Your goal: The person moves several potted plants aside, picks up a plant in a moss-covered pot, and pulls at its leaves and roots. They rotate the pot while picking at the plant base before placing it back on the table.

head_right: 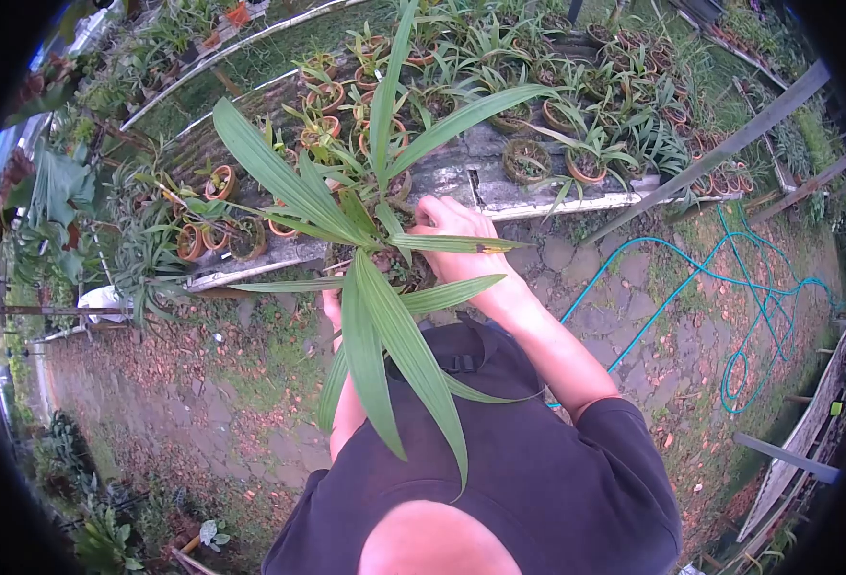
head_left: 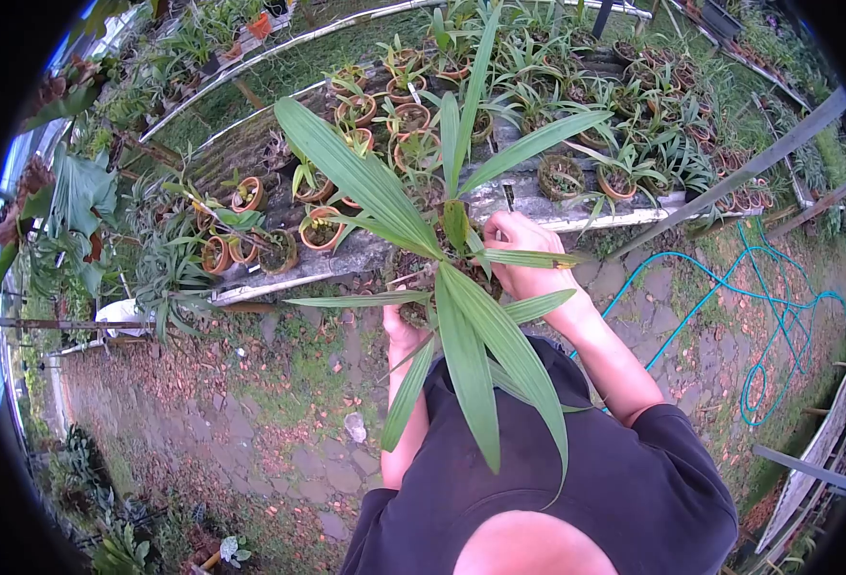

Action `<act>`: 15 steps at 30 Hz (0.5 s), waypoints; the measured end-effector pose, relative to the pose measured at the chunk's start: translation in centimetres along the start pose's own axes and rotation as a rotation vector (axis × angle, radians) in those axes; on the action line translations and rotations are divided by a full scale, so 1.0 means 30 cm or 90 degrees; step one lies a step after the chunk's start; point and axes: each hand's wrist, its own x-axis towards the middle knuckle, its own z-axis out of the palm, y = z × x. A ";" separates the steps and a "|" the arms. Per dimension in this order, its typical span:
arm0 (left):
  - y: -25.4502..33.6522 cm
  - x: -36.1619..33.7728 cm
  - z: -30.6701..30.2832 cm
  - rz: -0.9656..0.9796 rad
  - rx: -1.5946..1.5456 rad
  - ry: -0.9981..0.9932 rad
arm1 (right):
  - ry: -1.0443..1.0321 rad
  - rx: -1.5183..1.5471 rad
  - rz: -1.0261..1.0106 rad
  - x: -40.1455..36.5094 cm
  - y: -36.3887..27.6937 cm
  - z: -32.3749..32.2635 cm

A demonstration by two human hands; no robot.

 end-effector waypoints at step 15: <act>0.008 -0.004 -0.041 -0.027 -0.033 0.007 | 0.121 -0.035 -0.207 -0.052 0.012 0.006</act>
